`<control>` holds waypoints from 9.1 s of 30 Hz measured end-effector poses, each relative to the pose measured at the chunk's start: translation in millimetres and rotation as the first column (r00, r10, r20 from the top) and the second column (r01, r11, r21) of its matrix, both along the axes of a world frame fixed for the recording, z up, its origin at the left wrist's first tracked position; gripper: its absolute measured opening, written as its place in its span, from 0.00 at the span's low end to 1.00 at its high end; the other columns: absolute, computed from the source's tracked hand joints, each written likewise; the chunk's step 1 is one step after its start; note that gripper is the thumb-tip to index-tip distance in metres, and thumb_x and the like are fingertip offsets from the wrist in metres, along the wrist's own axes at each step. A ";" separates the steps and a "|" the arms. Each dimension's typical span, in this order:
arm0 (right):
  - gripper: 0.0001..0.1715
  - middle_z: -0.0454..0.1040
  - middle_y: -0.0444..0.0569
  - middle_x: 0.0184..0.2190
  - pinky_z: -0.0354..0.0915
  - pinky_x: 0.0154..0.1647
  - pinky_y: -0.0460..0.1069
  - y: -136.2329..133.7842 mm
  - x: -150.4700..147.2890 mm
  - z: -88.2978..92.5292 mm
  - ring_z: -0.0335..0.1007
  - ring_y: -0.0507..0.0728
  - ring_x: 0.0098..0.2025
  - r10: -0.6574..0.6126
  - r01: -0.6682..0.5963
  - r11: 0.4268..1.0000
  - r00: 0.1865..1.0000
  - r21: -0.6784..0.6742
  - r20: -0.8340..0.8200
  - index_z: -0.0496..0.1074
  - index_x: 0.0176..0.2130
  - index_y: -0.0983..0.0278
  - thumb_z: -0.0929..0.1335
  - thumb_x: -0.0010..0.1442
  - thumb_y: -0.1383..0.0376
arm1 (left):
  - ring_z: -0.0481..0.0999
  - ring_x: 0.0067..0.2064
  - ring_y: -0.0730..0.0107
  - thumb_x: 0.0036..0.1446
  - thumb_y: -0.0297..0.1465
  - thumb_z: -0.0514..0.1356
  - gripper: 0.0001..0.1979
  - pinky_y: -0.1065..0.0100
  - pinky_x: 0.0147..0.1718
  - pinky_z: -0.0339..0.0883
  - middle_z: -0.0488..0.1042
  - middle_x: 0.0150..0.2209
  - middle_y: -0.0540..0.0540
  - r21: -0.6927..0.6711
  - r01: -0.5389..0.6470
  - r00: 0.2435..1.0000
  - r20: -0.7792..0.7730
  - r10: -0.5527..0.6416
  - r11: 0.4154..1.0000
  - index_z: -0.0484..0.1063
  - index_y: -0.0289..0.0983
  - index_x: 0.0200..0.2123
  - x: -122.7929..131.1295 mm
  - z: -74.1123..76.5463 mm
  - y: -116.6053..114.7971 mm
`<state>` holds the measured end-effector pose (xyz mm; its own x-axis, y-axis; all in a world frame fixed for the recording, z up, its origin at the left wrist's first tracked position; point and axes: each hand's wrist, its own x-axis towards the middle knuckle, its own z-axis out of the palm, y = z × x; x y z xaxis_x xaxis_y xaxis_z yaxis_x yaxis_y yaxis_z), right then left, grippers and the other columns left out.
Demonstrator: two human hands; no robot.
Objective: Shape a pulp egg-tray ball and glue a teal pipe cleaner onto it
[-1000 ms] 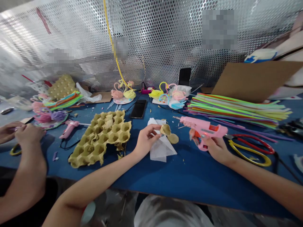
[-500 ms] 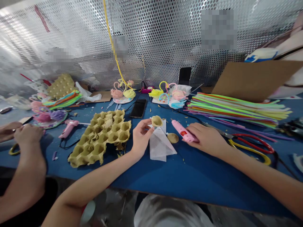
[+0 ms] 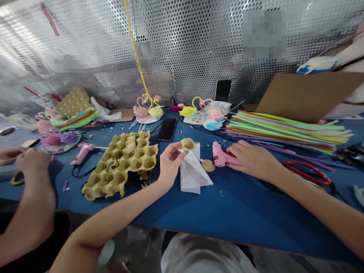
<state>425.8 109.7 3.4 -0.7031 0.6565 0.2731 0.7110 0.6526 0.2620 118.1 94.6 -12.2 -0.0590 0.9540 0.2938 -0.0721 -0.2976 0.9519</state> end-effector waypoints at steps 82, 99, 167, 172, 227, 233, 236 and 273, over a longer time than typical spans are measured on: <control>0.16 0.82 0.47 0.39 0.75 0.47 0.54 11.0 -64.9 41.6 0.78 0.57 0.42 -0.445 -0.514 0.694 0.243 -0.503 -0.862 0.80 0.37 0.59 0.79 0.50 0.55 | 0.74 0.36 0.72 0.55 0.33 0.71 0.15 0.71 0.36 0.68 0.79 0.40 0.45 -0.068 0.201 0.979 0.000 -0.202 0.977 0.78 0.37 0.45 4.7 0.9 -5.9; 0.17 0.81 0.47 0.39 0.75 0.45 0.53 9.4 -65.3 41.1 0.78 0.57 0.41 -0.461 -0.512 0.684 0.249 -0.520 -0.852 0.79 0.37 0.59 0.79 0.50 0.54 | 0.74 0.36 0.72 0.55 0.35 0.70 0.15 0.70 0.36 0.69 0.80 0.41 0.44 -0.045 0.202 0.978 -0.042 -0.204 0.978 0.78 0.38 0.46 2.9 -0.4 -4.3; 0.09 0.78 0.49 0.44 0.73 0.43 0.54 -5.2 -69.5 44.4 0.76 0.60 0.44 -0.210 -0.428 0.789 0.487 -0.441 -0.848 0.79 0.40 0.56 0.75 0.59 0.58 | 0.73 0.32 0.72 0.55 0.31 0.69 0.11 0.69 0.31 0.69 0.82 0.41 0.43 0.025 0.121 0.973 -0.201 -0.114 0.992 0.81 0.37 0.43 4.4 7.1 -9.0; 0.08 0.78 0.49 0.44 0.73 0.42 0.52 -5.4 -69.0 42.9 0.76 0.59 0.44 -0.219 -0.431 0.781 0.490 -0.453 -0.844 0.78 0.40 0.57 0.75 0.59 0.59 | 0.72 0.31 0.73 0.54 0.31 0.69 0.11 0.70 0.30 0.69 0.82 0.41 0.43 0.040 0.111 0.971 -0.215 -0.100 0.993 0.81 0.37 0.42 4.3 8.6 -9.6; 0.11 0.82 0.49 0.39 0.72 0.34 0.53 -17.8 -72.5 53.2 0.77 0.57 0.32 -0.257 -0.194 0.830 0.699 -0.523 -0.667 0.72 0.43 0.59 0.71 0.62 0.58 | 0.67 0.27 0.73 0.68 0.41 0.57 0.20 0.71 0.28 0.60 0.75 0.25 0.48 0.002 0.164 0.929 -0.336 -0.153 0.987 0.81 0.36 0.30 2.0 12.0 -8.5; 0.12 0.82 0.49 0.38 0.75 0.35 0.52 -14.0 -68.6 49.7 0.79 0.58 0.35 -0.301 -0.240 0.798 0.635 -0.552 -0.711 0.74 0.40 0.59 0.72 0.62 0.54 | 0.70 0.28 0.73 0.65 0.41 0.60 0.16 0.72 0.27 0.65 0.77 0.28 0.47 -0.005 0.165 0.954 -0.252 -0.161 0.986 0.79 0.35 0.34 2.8 10.4 -8.3; 0.13 0.82 0.48 0.39 0.77 0.35 0.52 -11.9 -67.5 48.6 0.80 0.59 0.38 -0.339 -0.257 0.775 0.603 -0.578 -0.723 0.74 0.40 0.58 0.73 0.61 0.53 | 0.73 0.31 0.73 0.61 0.37 0.65 0.13 0.73 0.29 0.69 0.78 0.35 0.45 0.005 0.168 0.972 -0.166 -0.165 0.986 0.77 0.36 0.44 3.2 6.8 -7.7; 0.14 0.81 0.48 0.36 0.74 0.35 0.51 -15.1 -67.9 41.3 0.79 0.58 0.35 -0.335 -0.302 0.764 0.569 -0.570 -0.751 0.75 0.37 0.60 0.73 0.61 0.52 | 0.76 0.33 0.73 0.52 0.32 0.73 0.10 0.70 0.32 0.75 0.75 0.34 0.46 0.156 0.138 0.989 -0.081 -0.127 0.978 0.83 0.38 0.39 1.7 3.4 -10.7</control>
<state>357.9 94.7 44.6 -0.3892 0.8880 0.2450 0.4082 0.4047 -0.8183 119.9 84.0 -8.8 0.0912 0.8918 0.4432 -0.0557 -0.4398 0.8964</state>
